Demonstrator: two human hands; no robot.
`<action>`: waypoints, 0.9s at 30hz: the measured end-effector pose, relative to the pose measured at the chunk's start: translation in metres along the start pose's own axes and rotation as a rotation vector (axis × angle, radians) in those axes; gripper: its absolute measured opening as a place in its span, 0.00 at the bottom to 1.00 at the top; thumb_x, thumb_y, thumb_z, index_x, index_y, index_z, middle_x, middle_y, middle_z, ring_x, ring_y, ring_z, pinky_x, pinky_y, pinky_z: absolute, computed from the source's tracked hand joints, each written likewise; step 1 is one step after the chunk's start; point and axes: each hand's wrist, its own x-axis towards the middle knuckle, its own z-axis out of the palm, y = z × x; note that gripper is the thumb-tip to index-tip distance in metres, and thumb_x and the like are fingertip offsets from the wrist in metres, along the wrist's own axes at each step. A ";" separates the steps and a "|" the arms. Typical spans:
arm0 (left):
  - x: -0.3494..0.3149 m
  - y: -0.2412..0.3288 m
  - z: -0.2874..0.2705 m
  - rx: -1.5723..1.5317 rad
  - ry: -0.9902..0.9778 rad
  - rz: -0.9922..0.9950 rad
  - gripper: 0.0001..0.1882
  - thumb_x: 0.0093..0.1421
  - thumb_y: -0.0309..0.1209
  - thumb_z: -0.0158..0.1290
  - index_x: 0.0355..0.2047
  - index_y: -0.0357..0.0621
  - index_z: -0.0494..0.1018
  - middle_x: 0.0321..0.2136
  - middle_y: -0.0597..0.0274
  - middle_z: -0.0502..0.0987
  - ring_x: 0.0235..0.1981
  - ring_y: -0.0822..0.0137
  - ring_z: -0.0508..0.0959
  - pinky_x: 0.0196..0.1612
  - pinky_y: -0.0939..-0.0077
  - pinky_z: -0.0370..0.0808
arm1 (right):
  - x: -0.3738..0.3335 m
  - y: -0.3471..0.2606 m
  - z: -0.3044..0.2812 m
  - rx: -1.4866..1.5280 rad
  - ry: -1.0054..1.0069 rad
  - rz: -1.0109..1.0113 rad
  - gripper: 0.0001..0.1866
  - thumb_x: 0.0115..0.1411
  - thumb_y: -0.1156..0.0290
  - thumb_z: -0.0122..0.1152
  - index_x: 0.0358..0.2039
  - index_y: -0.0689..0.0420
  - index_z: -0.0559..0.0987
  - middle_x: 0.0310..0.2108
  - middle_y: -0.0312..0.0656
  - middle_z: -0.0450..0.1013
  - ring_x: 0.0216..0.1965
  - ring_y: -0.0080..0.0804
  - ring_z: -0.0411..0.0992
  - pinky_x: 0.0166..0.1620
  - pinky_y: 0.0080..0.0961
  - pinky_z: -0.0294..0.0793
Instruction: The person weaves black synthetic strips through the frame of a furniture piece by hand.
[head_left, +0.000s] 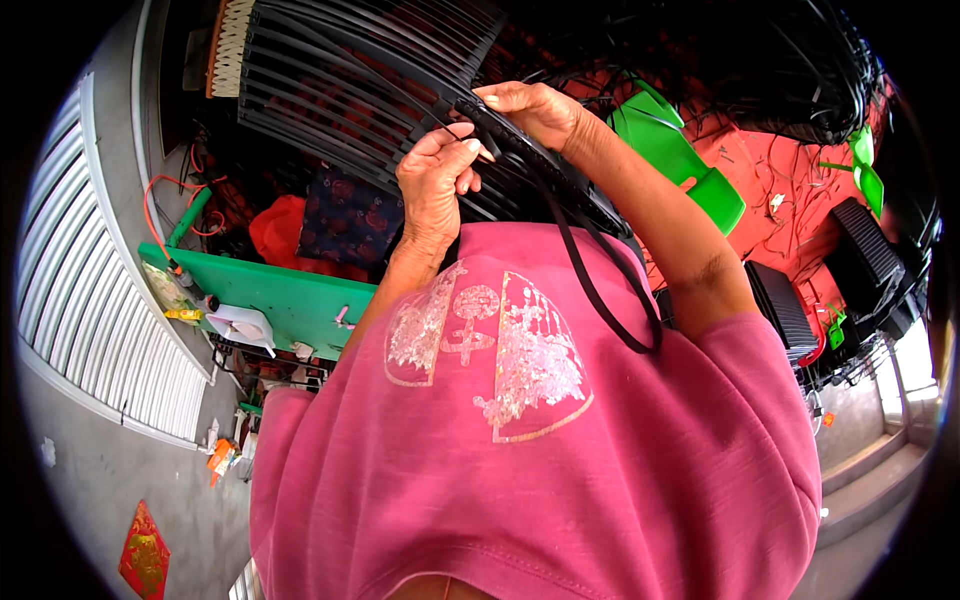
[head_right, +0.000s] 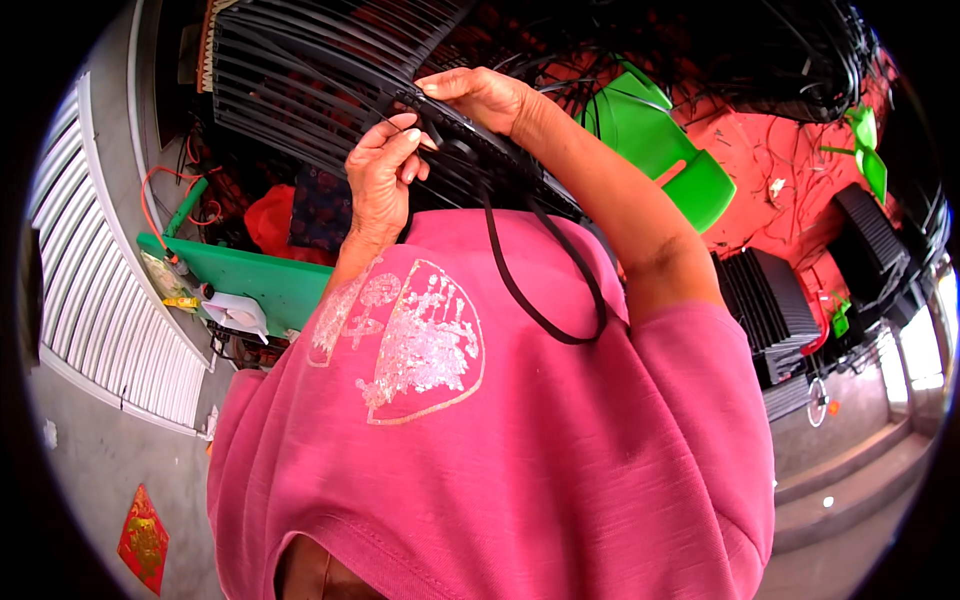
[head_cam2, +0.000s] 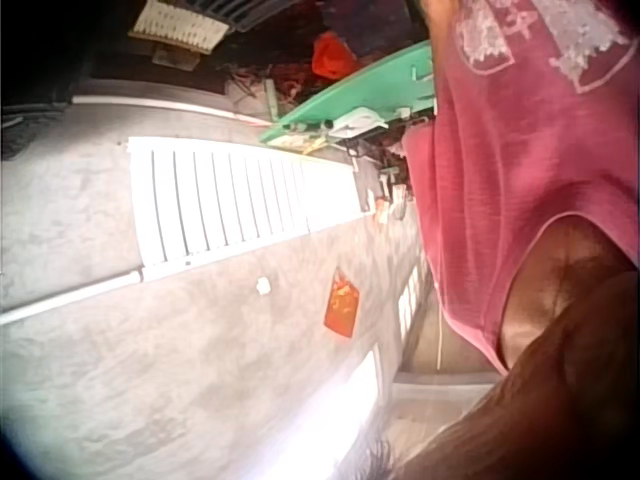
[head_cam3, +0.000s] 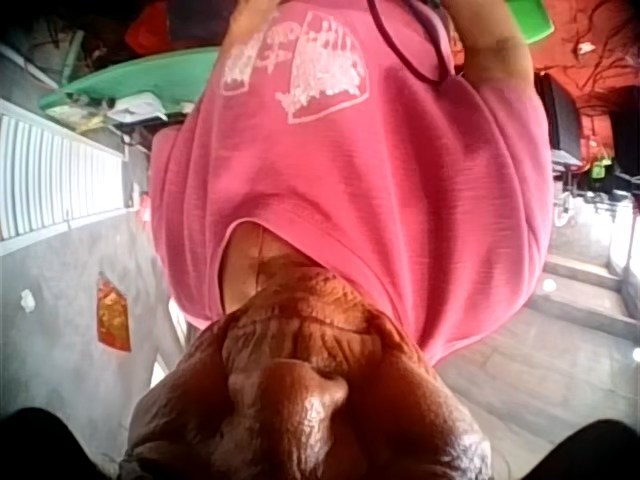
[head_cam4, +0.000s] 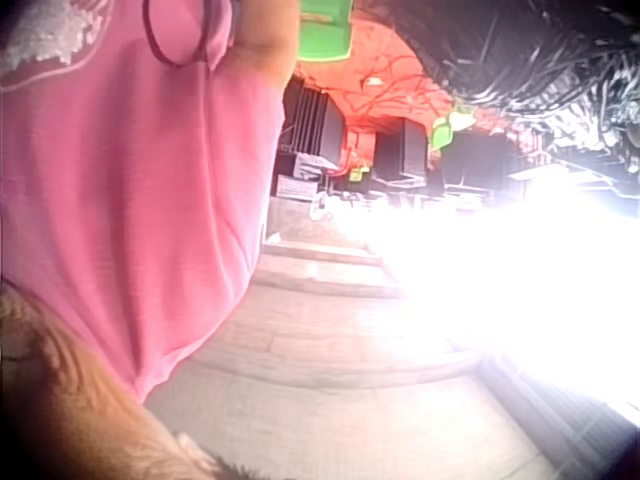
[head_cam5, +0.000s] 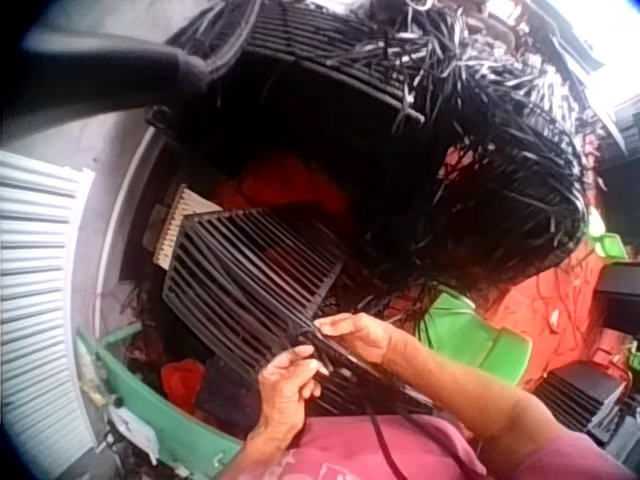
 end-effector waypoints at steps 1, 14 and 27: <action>0.002 -0.002 -0.003 0.001 -0.008 0.000 0.05 0.54 0.21 0.52 0.32 0.36 0.72 0.24 0.56 0.76 0.13 0.79 0.64 0.21 0.84 0.67 | 0.004 0.003 -0.007 -0.035 -0.034 -0.007 0.26 0.52 0.61 0.60 0.46 0.67 0.71 0.38 0.44 0.73 0.39 0.30 0.72 0.46 0.24 0.70; 0.008 0.001 -0.029 -0.074 -0.150 -0.117 0.04 0.55 0.23 0.49 0.30 0.34 0.72 0.24 0.50 0.76 0.12 0.79 0.62 0.22 0.83 0.66 | 0.043 0.033 -0.047 0.066 -0.265 0.009 0.16 0.54 0.67 0.60 0.39 0.65 0.74 0.29 0.41 0.74 0.32 0.28 0.73 0.41 0.22 0.73; 0.004 0.004 -0.039 -0.140 -0.162 -0.159 0.03 0.53 0.23 0.51 0.27 0.35 0.74 0.24 0.50 0.77 0.12 0.79 0.63 0.21 0.84 0.67 | 0.039 0.038 -0.035 0.100 -0.325 0.031 0.24 0.52 0.71 0.62 0.47 0.64 0.65 0.34 0.43 0.75 0.37 0.31 0.74 0.46 0.24 0.71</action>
